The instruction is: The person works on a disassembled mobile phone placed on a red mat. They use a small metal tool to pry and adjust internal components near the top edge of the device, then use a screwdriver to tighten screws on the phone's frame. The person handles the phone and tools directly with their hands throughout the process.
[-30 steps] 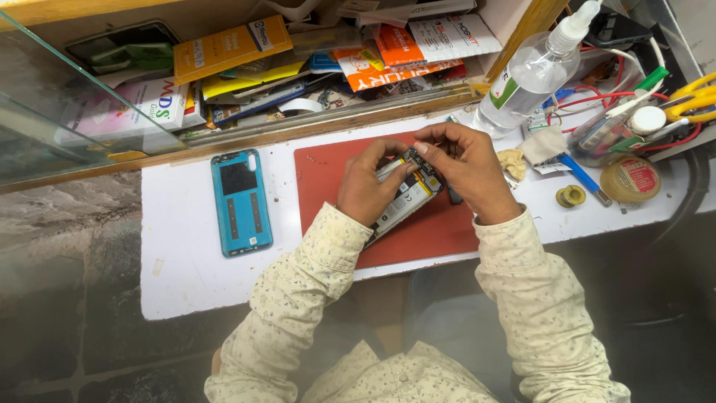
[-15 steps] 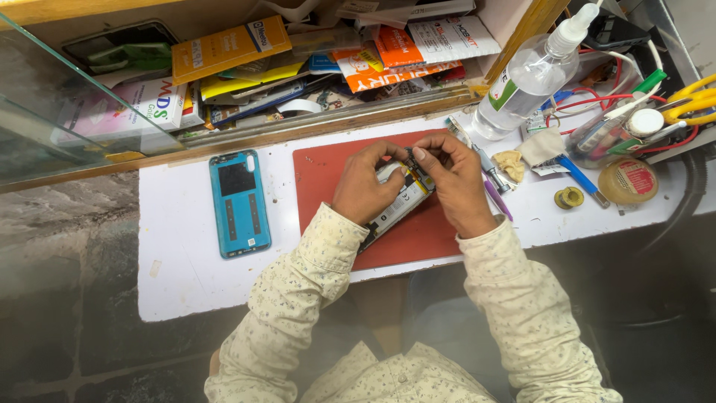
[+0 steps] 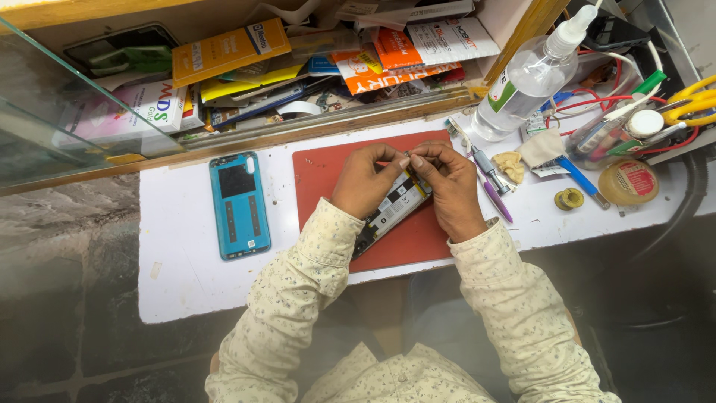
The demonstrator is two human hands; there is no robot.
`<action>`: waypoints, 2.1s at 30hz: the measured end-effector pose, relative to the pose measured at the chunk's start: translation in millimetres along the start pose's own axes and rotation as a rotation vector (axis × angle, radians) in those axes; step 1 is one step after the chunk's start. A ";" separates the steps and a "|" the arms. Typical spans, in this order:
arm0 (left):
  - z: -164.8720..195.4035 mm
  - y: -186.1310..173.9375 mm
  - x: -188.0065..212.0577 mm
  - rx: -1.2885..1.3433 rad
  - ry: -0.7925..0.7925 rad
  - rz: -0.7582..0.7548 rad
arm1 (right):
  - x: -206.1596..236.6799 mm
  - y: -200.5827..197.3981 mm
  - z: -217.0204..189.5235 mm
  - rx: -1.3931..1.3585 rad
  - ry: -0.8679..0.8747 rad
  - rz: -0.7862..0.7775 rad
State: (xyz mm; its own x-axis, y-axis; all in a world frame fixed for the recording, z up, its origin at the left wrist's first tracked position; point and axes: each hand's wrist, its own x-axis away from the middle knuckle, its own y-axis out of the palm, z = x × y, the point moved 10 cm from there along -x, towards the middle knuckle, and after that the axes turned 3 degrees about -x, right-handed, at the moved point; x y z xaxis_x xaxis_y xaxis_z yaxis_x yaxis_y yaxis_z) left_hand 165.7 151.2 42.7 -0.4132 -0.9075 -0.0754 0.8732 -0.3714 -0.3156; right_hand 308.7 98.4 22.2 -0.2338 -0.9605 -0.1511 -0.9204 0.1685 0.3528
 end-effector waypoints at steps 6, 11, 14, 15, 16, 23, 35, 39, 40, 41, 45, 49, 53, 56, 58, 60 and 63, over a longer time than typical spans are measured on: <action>-5.0 -6.0 -0.1 -0.045 0.045 0.082 | -0.4 -1.0 -0.1 0.023 -0.049 -0.020; -17.4 -5.3 0.9 0.104 -0.048 0.087 | -1.6 -7.0 8.0 -0.119 0.001 0.032; -25.7 -5.3 1.9 0.137 -0.131 0.074 | -0.5 -6.8 5.1 -0.098 -0.019 0.036; -28.8 -5.0 2.6 0.146 -0.163 0.068 | 0.4 -6.4 3.6 -0.082 -0.025 0.037; -28.6 -4.4 2.8 0.160 -0.159 0.063 | 1.5 -6.5 3.1 -0.070 -0.017 0.045; -23.5 0.6 0.6 0.271 -0.072 0.046 | 5.6 0.7 -8.0 0.001 -0.009 0.054; -24.5 4.4 0.6 0.238 -0.048 0.023 | 1.2 5.6 -13.1 0.295 -0.106 0.023; -24.6 4.4 1.1 0.227 -0.047 0.032 | 0.0 6.5 -9.2 0.411 -0.099 0.006; -24.3 3.1 1.1 0.204 -0.046 0.041 | 0.0 6.5 -8.9 0.426 -0.096 0.003; -23.8 1.9 1.2 0.182 -0.044 0.051 | 0.1 6.5 -8.9 0.441 -0.093 0.000; -20.1 1.7 1.1 0.166 -0.043 0.073 | 0.6 7.2 -11.9 0.476 -0.102 0.000; -18.9 -0.2 1.6 0.123 -0.075 0.077 | 0.8 4.4 -9.4 0.511 -0.051 0.026; -19.3 -0.7 0.7 0.114 -0.107 0.076 | 1.9 2.3 -9.1 0.427 -0.055 0.046; -19.8 -0.8 0.3 0.110 -0.110 0.081 | 2.9 -2.3 -3.1 0.289 -0.014 0.073; -21.0 0.1 0.1 0.121 -0.104 0.083 | 3.2 -5.0 -0.4 0.223 -0.003 0.088; -23.4 0.6 -0.4 0.143 -0.099 0.084 | 2.7 -6.2 -0.8 0.197 -0.025 0.095; -33.1 2.6 -0.9 0.141 -0.129 0.073 | 2.4 -5.8 0.4 0.119 -0.038 0.076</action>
State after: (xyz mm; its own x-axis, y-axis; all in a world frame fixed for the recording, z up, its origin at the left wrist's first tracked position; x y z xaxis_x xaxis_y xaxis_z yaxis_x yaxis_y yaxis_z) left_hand 159.8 157.5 10.6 -0.3187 -0.9473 0.0312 0.9310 -0.3190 -0.1773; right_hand 313.3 95.2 19.4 -0.3138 -0.9353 -0.1635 -0.9296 0.2675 0.2534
